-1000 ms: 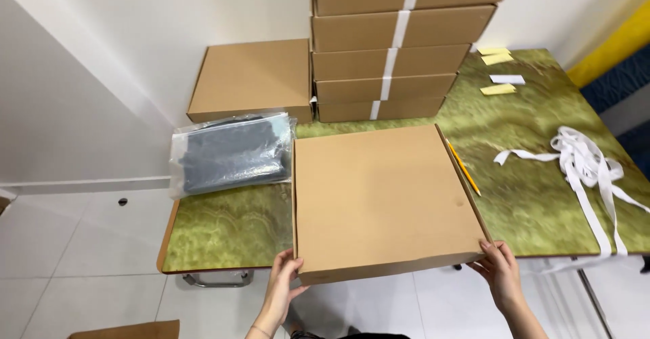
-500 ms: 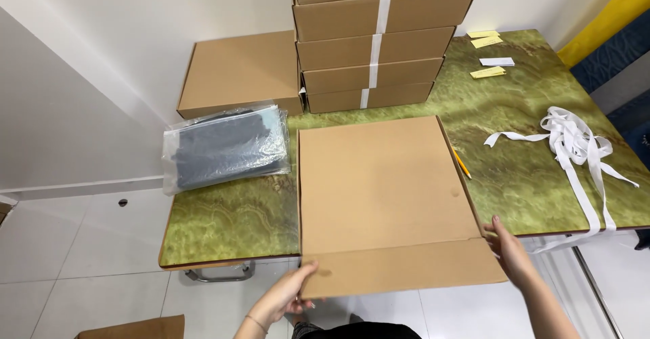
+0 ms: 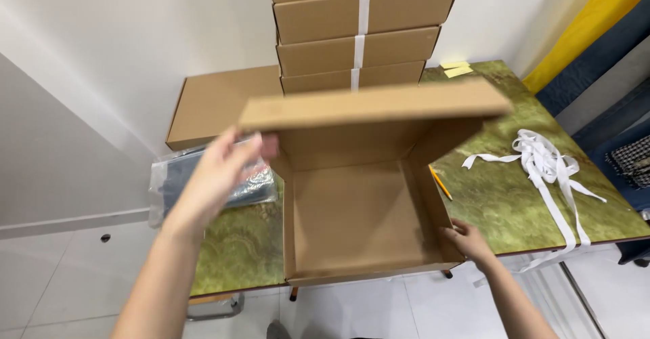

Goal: Labeling a gift box with a sticky note, stacking it, and then packing a garment into a new box.

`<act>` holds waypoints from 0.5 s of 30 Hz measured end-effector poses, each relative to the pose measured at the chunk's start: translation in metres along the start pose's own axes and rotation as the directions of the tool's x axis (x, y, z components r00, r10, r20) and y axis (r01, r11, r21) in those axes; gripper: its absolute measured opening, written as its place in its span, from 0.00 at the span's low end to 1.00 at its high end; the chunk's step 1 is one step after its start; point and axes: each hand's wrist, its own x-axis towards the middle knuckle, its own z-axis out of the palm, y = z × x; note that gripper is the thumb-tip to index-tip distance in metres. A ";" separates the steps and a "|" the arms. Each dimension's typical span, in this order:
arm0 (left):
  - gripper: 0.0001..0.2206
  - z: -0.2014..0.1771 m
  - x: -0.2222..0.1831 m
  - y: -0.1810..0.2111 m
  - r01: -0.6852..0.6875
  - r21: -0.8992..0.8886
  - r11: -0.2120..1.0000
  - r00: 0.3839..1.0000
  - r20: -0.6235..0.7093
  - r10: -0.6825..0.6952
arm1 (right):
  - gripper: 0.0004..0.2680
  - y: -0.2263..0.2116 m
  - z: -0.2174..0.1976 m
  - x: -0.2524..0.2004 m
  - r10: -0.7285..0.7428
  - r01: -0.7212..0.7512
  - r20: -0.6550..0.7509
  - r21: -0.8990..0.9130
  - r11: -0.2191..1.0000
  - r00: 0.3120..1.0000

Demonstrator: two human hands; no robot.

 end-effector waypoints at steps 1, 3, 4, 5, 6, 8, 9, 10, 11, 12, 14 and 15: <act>0.40 -0.002 0.028 -0.007 -0.007 -0.004 1.000 1.000 0.002 0.007 | 0.20 -0.003 -0.001 -0.003 -0.005 0.005 -0.006 -0.001 1.000 1.000; 0.37 -0.006 0.085 -0.022 -0.164 -0.049 0.985 0.986 -0.007 0.164 | 0.19 -0.009 0.000 -0.009 0.026 -0.026 -0.003 0.000 1.000 1.000; 0.37 -0.004 0.103 -0.019 -0.168 -0.053 0.984 0.986 -0.005 0.167 | 0.19 -0.013 -0.002 -0.011 0.024 -0.024 -0.008 -0.001 1.000 1.000; 0.31 -0.001 0.122 -0.017 -0.077 0.009 0.997 0.997 -0.025 0.077 | 0.18 -0.018 -0.004 -0.012 0.079 -0.081 0.022 0.084 0.993 0.997; 0.26 0.001 0.140 -0.014 0.016 0.069 0.997 0.999 -0.049 -0.013 | 0.17 -0.023 -0.006 -0.013 0.130 -0.138 0.057 0.166 0.976 0.990; 0.27 0.003 0.173 -0.031 0.016 0.114 0.993 0.999 -0.050 -0.010 | 0.15 -0.038 -0.007 -0.027 0.139 -0.143 0.041 0.160 0.977 0.989; 0.27 0.004 0.189 -0.041 0.023 0.164 0.986 0.998 -0.053 -0.014 | 0.14 -0.045 -0.005 -0.035 0.153 -0.156 0.031 0.156 0.975 0.988; 0.27 0.004 0.204 -0.054 0.020 0.162 0.987 0.999 -0.050 -0.012 | 0.14 -0.048 -0.006 -0.038 0.153 -0.155 0.026 0.156 0.976 0.988; 0.26 0.004 0.220 -0.068 0.036 0.205 0.978 0.998 -0.052 -0.026 | 0.14 -0.052 -0.006 -0.042 0.176 -0.178 0.026 0.158 0.971 0.984; 0.25 0.004 0.236 -0.081 0.051 0.248 0.967 0.998 -0.054 -0.039 | 0.14 -0.056 -0.006 -0.046 0.199 -0.201 0.025 0.161 0.966 0.980; 0.22 0.003 0.245 -0.096 0.046 0.256 0.966 0.999 -0.041 -0.037 | 0.15 -0.057 -0.004 -0.046 0.218 -0.217 0.012 0.181 0.959 0.976; 0.20 0.002 0.250 -0.105 0.045 0.264 0.963 0.999 -0.034 -0.038 | 0.17 -0.057 -0.003 -0.046 0.237 -0.233 0.004 0.198 0.952 0.972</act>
